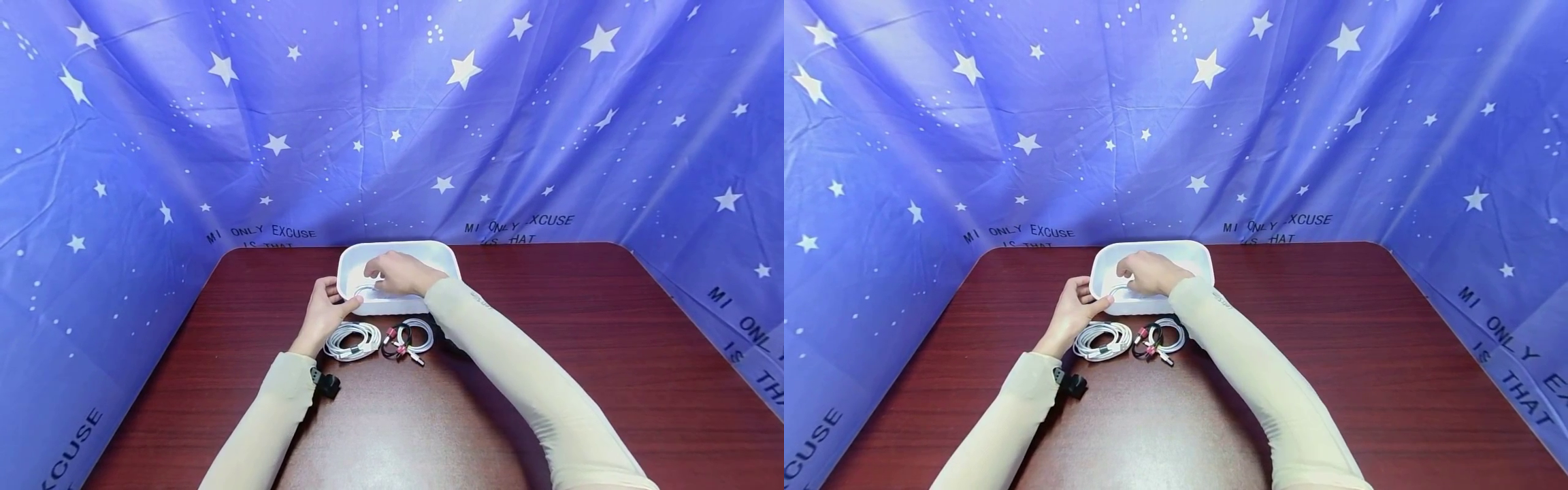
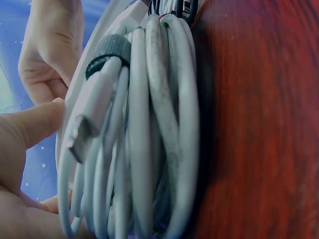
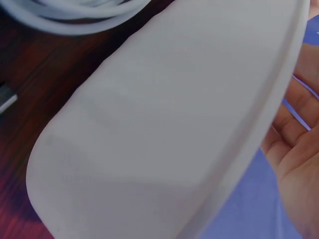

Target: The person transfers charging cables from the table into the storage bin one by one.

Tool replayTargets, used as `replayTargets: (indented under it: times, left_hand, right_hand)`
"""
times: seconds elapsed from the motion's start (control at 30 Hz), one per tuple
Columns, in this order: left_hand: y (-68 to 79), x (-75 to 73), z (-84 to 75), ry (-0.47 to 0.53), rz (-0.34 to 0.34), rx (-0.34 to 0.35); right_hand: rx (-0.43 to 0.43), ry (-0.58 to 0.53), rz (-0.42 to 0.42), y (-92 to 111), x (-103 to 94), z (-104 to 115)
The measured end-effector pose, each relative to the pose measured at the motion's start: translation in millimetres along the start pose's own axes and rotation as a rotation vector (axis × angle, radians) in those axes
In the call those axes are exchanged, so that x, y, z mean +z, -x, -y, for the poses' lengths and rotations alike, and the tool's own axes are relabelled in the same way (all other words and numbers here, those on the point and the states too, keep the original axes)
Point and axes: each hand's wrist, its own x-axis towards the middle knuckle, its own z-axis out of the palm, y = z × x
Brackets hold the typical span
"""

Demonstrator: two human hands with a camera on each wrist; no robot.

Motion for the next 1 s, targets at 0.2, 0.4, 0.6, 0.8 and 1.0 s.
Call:
replayTargets:
  times: [0.2, 0.4, 0.6, 0.8, 1.0]
  left_hand:
    - [-0.5, 1.2, 0.5, -0.013, -0.003, 0.003]
    - [-1.1, 0.6, 1.5, 0.001, -0.003, 0.002]
    - [-0.7, 0.0, 0.7, 0.014, 0.000, -0.001]
    - [-0.3, 0.3, 0.2, 0.009, 0.002, -0.001]
    - [-0.2, 1.1, 0.5, 0.004, 0.001, -0.001]
  right_hand:
    - [-0.022, -0.014, -0.021, 9.8, -5.1, -0.4]
    - [-0.033, -0.011, -0.030, 18.5, -9.6, 0.8]
    - [-0.059, 0.010, -0.045, 27.4, -11.8, 2.1]
    - [-0.077, -0.003, -0.065, 38.8, -12.8, 3.0]
    - [-0.054, -0.012, -0.060, 50.3, -13.6, 3.9]
